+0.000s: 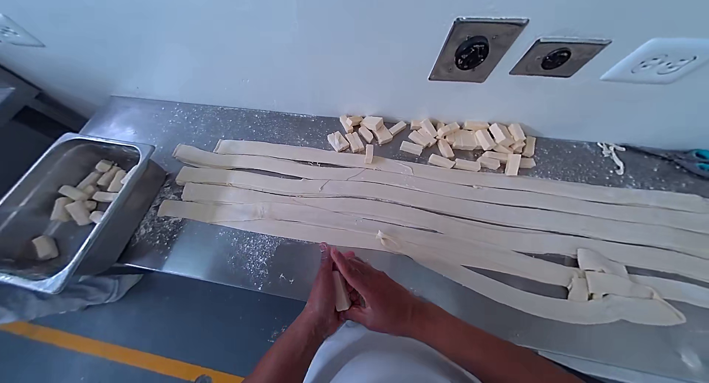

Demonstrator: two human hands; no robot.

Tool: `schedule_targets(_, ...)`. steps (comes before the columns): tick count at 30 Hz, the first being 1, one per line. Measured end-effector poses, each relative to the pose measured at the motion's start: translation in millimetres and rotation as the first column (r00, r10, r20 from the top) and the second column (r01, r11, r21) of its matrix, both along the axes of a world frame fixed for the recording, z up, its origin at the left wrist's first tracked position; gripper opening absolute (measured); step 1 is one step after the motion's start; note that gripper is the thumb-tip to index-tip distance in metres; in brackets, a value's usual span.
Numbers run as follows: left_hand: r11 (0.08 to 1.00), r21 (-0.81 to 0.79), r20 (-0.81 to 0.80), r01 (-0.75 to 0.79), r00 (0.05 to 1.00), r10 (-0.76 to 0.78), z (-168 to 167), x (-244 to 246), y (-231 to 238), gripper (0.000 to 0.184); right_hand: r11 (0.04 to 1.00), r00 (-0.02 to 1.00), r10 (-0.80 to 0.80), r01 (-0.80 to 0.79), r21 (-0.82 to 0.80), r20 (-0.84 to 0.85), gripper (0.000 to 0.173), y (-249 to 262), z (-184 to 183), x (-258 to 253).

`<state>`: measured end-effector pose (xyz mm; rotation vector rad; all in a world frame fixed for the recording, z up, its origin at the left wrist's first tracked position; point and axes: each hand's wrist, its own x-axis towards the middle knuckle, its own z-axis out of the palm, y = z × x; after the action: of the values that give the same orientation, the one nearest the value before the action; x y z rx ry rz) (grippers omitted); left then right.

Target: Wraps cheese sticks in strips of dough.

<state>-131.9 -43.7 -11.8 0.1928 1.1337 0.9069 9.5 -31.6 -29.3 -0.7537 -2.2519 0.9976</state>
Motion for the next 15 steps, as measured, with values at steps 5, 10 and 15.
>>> schedule_targets(5,0.987,0.037,-0.108,-0.154,0.982,0.157,-9,11,-13,0.066,0.993,0.998,0.007,0.001,0.120,-0.064,0.079,-11,-14,-10)
schedule_targets(10,0.958,0.158,-0.118,-0.240,0.959,0.259,-11,-68,17,0.072,0.965,0.938,-0.244,0.209,0.157,0.248,0.081,15,-26,31)
schedule_targets(15,0.594,0.496,-0.158,-0.633,0.607,0.779,58,-257,63,0.080,0.891,0.788,-0.437,0.444,0.093,0.433,0.022,54,-54,95)
